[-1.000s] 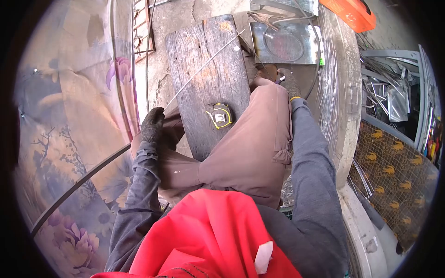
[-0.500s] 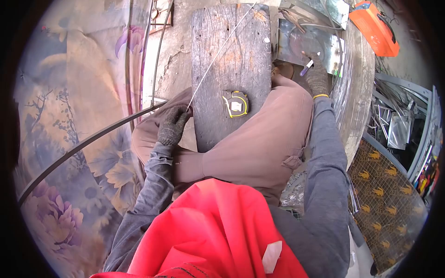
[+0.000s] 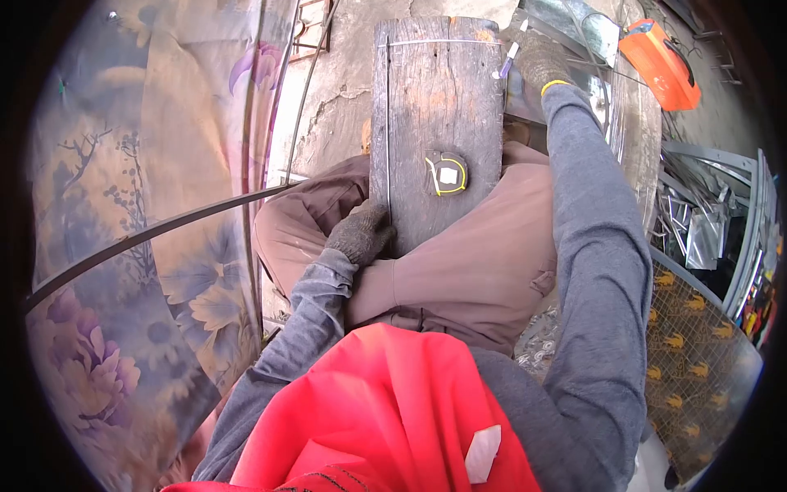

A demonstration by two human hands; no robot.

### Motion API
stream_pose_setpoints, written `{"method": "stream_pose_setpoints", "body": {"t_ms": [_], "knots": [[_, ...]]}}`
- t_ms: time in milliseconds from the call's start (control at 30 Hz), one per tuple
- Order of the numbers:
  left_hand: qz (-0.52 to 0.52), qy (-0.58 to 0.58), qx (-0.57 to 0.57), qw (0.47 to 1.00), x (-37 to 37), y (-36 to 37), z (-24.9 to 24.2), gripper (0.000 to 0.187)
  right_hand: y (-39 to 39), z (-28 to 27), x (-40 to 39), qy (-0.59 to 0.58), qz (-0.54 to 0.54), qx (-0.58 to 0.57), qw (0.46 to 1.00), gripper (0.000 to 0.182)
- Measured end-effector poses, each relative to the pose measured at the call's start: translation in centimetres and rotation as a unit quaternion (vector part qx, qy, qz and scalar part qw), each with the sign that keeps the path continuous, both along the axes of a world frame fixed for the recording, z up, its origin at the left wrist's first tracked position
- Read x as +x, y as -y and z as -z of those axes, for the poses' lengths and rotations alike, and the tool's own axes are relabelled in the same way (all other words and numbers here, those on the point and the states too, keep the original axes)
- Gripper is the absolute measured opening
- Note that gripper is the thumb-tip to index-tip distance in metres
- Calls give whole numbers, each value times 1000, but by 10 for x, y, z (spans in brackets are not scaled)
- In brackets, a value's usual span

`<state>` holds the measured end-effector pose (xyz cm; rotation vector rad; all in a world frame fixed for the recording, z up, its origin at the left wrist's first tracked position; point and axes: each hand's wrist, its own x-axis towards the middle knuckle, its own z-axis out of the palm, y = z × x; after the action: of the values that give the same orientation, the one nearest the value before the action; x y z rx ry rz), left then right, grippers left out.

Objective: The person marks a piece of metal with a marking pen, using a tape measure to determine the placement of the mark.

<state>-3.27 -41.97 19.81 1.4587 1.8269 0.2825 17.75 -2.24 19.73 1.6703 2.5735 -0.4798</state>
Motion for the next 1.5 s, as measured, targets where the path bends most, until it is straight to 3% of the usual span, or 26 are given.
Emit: {"method": "stream_pose_setpoints", "body": {"t_ms": [200, 367, 467, 700, 767, 1000, 1233, 1300, 1367, 1400, 1433, 1500], "knots": [[-15, 9, -27, 999, -4, 1, -6, 37, 2, 20, -4, -19, -27, 24, 999, 38], [-4, -8, 56, 998, -7, -3, -4, 28, -1, 23, -2, -8, -48, 39, 998, 36], [2, -6, 48, 999, -8, -4, -5, 29, 1, 22, -6, -22, -78, 76, 994, 35], [-10, -2, 55, 998, -9, -6, -4, 31, -6, 30, -10, -5, -80, 44, 996, 30], [-3, 15, -19, 1000, -10, -7, -2, 33, -3, 30, -7, -25, -83, 50, 995, 36], [-48, 21, -43, 998, -16, -2, -7, 42, -4, 25, -8, -1, -65, 52, 997, 31], [-81, 16, -208, 975, -28, -4, 3, 47, -9, 32, 30, -121, -52, 85, 988, 39], [-66, -3, -241, 968, -26, 3, 6, 51, 12, 17, 38, -153, -17, 72, 985, 39], [-27, -10, -143, 989, -23, 17, 23, 68, 48, -9, 43, -155, 32, 94, 983, 36], [-26, -10, -133, 991, -22, 15, 17, 68, 62, -11, 52, -173, 25, 133, 976, 34], [-31, 3, -161, 987, -21, 11, 9, 73, 76, -9, 62, -190, 18, 173, 966, 33], [-38, 48, -229, 972, -22, 5, 10, 75, 114, -19, 76, -217, 84, 92, 968, 29]]}}
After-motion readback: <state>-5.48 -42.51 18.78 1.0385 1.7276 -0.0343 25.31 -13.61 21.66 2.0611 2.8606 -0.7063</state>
